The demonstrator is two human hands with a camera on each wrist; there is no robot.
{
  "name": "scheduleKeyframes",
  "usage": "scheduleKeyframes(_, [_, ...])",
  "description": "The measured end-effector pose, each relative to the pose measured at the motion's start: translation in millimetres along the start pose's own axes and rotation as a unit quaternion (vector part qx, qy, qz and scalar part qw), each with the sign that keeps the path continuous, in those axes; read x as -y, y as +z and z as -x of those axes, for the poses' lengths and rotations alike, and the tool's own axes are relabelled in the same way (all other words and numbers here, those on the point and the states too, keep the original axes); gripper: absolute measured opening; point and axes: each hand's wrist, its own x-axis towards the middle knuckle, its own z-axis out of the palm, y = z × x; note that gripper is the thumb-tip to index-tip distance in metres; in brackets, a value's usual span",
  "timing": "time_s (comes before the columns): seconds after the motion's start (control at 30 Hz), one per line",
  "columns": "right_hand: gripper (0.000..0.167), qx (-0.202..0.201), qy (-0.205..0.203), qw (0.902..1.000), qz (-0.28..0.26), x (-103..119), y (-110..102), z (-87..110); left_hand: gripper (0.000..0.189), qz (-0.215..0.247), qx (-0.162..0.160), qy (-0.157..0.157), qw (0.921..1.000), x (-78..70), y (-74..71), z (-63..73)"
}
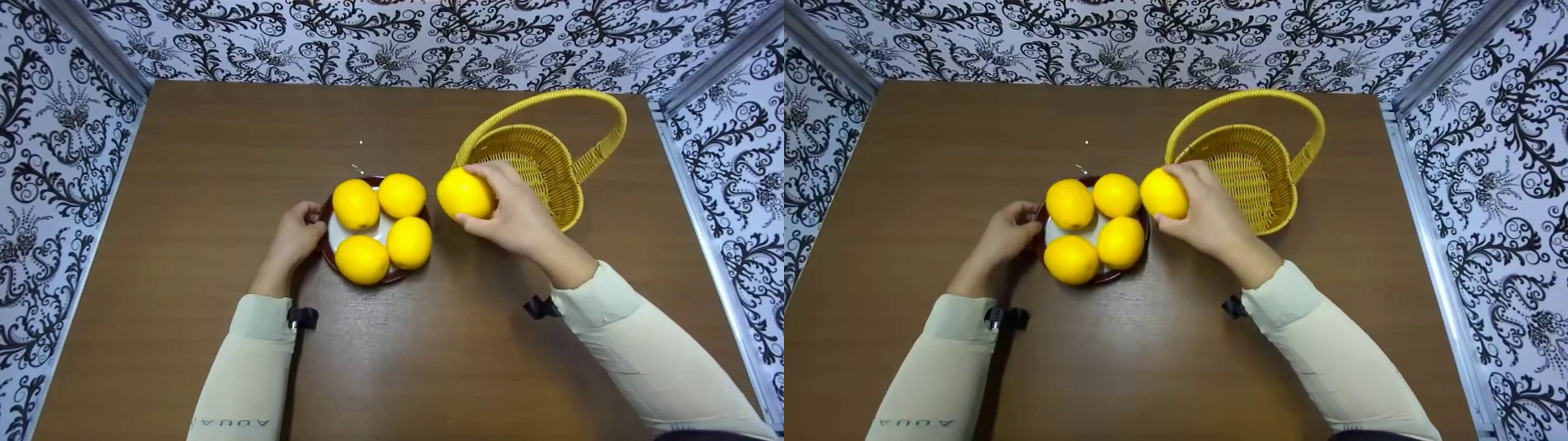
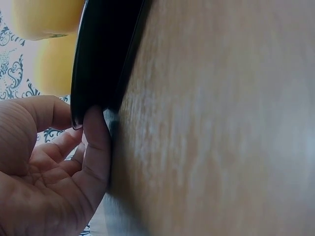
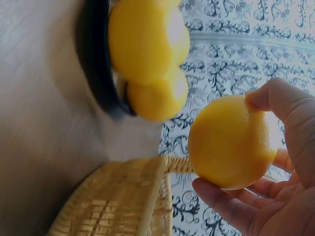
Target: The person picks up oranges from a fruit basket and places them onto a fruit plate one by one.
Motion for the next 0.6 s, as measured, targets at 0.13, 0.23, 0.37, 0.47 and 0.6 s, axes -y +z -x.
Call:
scheduleKeyframes(0.13, [0.07,0.005,-0.019,0.9997,-0.015,9,8,-1.7,0.031,0.001,-0.002,0.004,1.0,-0.1,-0.3,0.4])
scheduleKeyframes(0.23, [0.072,0.01,-0.028,0.9993,-0.023,15,14,-3.2,0.03,0.002,-0.004,0.004,1.0,0.1,-0.3,0.9])
scheduleKeyframes(0.37, [0.073,0.015,-0.038,0.9986,-0.032,26,23,-4.8,0.03,0.004,-0.002,0.0,1.0,-0.2,0.0,1.6])
scheduleKeyframes(0.47, [0.072,0.02,-0.045,0.9982,-0.035,34,29,-6.8,0.031,0.005,-0.003,-0.001,1.0,-0.6,0.0,2.1])
scheduleKeyframes(0.6, [0.072,0.026,-0.058,0.9976,-0.029,42,38,-11.2,0.031,0.005,-0.006,0.001,1.0,-1.0,0.3,2.0])
